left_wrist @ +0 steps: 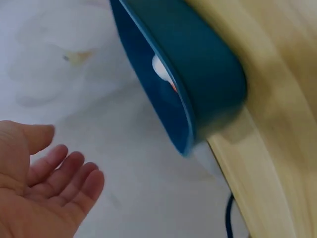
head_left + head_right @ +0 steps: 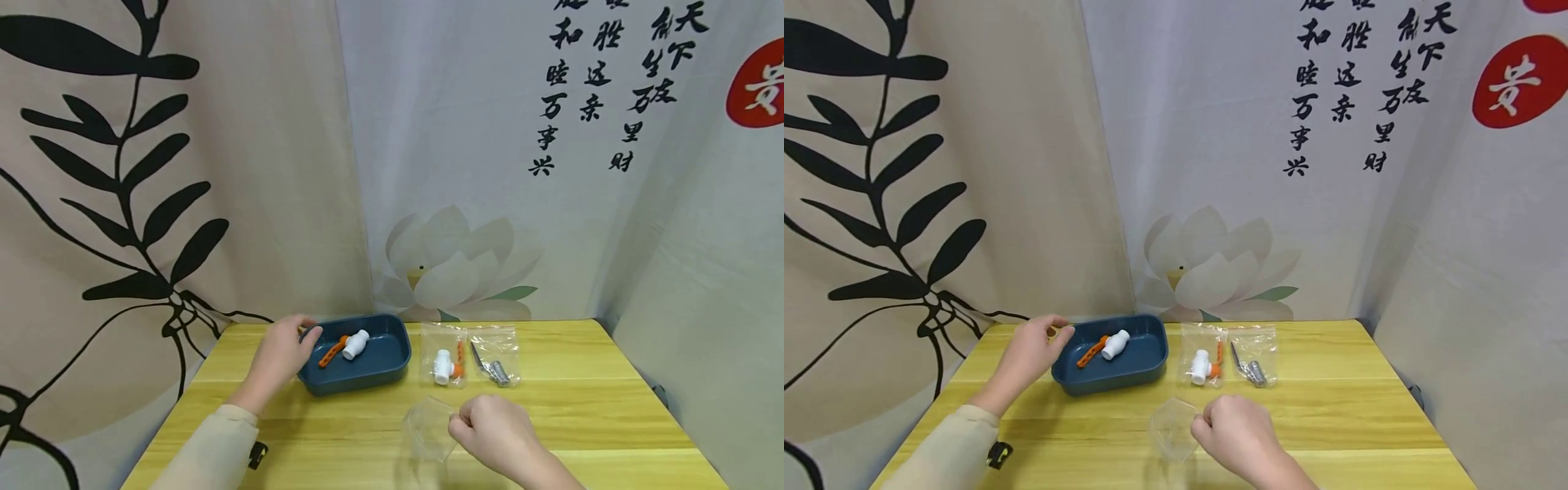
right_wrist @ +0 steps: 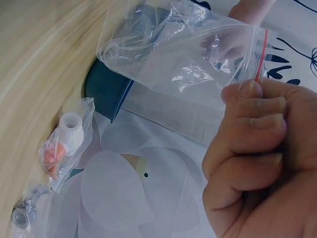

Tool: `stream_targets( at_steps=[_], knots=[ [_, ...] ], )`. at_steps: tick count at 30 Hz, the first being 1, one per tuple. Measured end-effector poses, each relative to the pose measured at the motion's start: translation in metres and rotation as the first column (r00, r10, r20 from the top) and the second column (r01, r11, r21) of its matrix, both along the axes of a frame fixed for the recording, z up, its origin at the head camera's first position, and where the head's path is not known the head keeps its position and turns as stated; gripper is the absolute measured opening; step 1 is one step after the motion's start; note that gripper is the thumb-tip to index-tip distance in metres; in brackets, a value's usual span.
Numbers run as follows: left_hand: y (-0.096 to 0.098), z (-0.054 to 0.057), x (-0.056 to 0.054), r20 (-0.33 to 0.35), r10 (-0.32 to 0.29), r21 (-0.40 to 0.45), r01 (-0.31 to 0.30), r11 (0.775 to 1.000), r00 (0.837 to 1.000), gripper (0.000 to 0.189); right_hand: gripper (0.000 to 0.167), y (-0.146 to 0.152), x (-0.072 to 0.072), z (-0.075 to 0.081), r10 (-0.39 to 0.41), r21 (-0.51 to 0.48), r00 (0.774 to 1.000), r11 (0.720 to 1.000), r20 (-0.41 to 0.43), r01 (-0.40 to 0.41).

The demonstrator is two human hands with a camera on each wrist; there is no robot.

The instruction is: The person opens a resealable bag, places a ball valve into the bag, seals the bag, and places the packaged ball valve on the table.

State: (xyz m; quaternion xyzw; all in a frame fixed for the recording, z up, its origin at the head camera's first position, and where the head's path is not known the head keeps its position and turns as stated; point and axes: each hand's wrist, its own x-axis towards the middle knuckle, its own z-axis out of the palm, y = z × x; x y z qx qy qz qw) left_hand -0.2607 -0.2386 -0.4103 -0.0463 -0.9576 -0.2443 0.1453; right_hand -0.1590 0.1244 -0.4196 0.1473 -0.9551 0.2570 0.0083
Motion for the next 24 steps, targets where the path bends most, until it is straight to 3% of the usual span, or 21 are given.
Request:
stream_targets(
  at_steps=[4, 7, 10, 13, 17, 20, 24],
  knots=[
    [-0.007, -0.008, -0.030, 0.146, 0.001, -0.050, 0.006, 0.999, 0.989, 0.035, 0.054, 0.001, 0.000, -0.002, -0.006, -0.001, 1.000, 1.000, -0.005, 0.006],
    [-0.002, -0.015, -0.045, 0.274, -0.006, -0.121, 0.041, 0.992, 0.962, 0.034, 0.054, 0.001, 0.000, -0.003, -0.012, -0.001, 1.000, 1.000, -0.010, 0.012],
    [0.008, -0.021, -0.056, 0.344, -0.004, -0.205, 0.079, 0.975, 0.939, 0.031, 0.054, 0.002, 0.000, -0.003, -0.015, -0.001, 1.000, 1.000, -0.013, 0.015],
    [0.017, -0.028, -0.064, 0.374, 0.017, -0.295, 0.102, 0.950, 0.927, 0.029, 0.054, 0.003, -0.001, -0.004, -0.013, -0.001, 1.000, 1.000, -0.016, 0.013],
    [0.024, -0.043, -0.074, 0.355, 0.033, -0.384, 0.114, 0.916, 0.934, 0.025, 0.052, 0.004, 0.000, -0.004, -0.009, -0.004, 1.000, 1.000, -0.025, 0.009],
    [0.027, -0.053, -0.079, 0.349, 0.047, -0.385, 0.097, 0.918, 0.936, 0.019, 0.052, 0.004, 0.000, -0.004, -0.003, -0.006, 0.999, 1.000, -0.032, 0.003],
    [0.028, -0.064, -0.085, 0.376, 0.062, -0.361, 0.084, 0.929, 0.925, 0.019, 0.052, 0.004, 0.000, -0.006, 0.005, -0.008, 0.999, 1.000, -0.037, -0.005]
  ],
)
